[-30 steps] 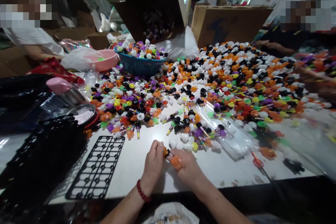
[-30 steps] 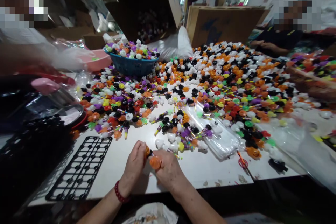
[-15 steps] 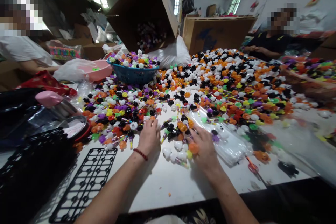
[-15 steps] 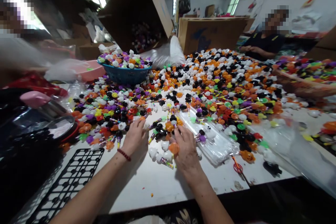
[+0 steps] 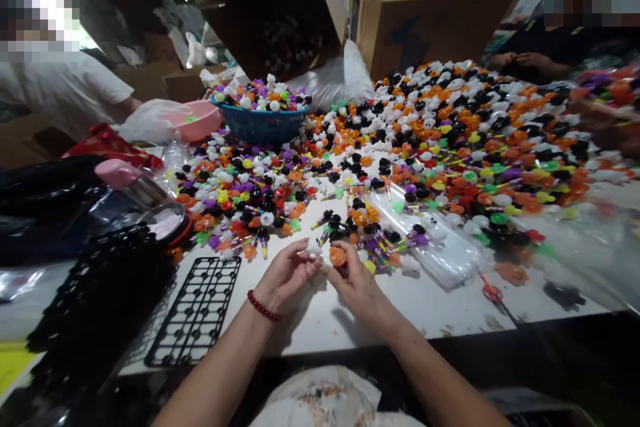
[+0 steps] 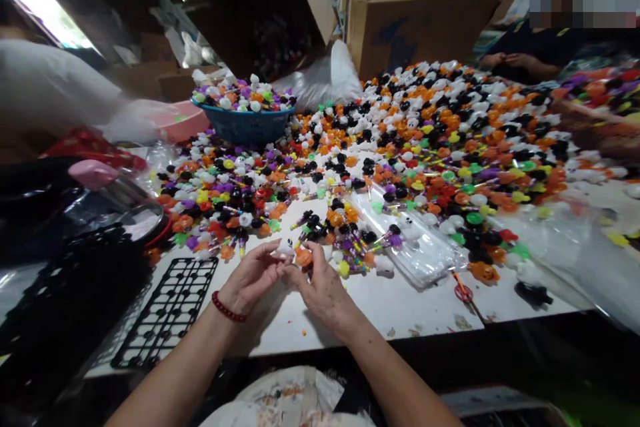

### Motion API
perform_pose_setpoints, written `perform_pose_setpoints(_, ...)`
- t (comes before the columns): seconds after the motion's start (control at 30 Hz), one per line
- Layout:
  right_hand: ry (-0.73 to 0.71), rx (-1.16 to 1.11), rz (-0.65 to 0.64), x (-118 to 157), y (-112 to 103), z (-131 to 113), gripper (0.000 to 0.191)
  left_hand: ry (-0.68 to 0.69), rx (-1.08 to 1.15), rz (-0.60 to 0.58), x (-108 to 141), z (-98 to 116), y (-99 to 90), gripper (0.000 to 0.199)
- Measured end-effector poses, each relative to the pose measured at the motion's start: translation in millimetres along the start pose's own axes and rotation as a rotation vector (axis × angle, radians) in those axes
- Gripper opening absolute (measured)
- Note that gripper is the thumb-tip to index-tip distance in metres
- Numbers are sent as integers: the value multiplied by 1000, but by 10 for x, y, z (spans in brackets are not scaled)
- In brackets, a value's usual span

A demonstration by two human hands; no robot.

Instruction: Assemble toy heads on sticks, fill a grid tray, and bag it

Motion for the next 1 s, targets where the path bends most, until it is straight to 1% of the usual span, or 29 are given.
perform_pose_setpoints(0.03,-38,-9,21,15,15,-21,46,-33,88,-1,73,-39,-11,18)
perform_pose_setpoints(0.1,-114,13,53,56,45,-48,42,-47,206,26,175,-85,-49,20)
perform_pose_setpoints(0.17,-170,55,14,99,91,-73,36,-26,245,74,229,-111,-96,12)
perform_pose_setpoints(0.23,-191,93,-62,137,129,-103,31,-4,233,98,260,-129,-115,4)
perform_pose_setpoints(0.3,-193,128,-99,166,130,-142,29,45,206,83,288,-117,-97,4)
perform_pose_setpoints(0.33,-191,151,-92,176,118,-160,29,74,191,64,305,-105,-75,6)
perform_pose_setpoints(0.47,-201,260,-59,211,100,-183,30,132,104,-1,378,-93,15,26)
perform_pose_setpoints(0.63,-204,356,-58,243,121,-130,31,209,18,-40,415,-123,78,33)
perform_pose_setpoints(0.73,-183,394,-56,253,98,-123,31,271,-74,-60,431,-140,91,34)
perform_pose_setpoints(0.87,-147,464,-83,279,66,-147,30,371,-365,-47,482,-143,75,33)
perform_pose_setpoints(0.93,-160,489,-103,305,85,-159,30,389,-507,-19,515,-171,61,31)
perform_pose_setpoints(1.0,-188,504,-117,337,143,-150,29,376,-588,16,547,-232,50,29)
Point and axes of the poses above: each hand's wrist, its own x-axis away from the middle knuckle, its own y-axis out of the palm, z = x × y, the point moved 6 cm from there along -x, towards the middle knuckle, and after that the axes turned 1 degree about x, right-handed, at the moved point
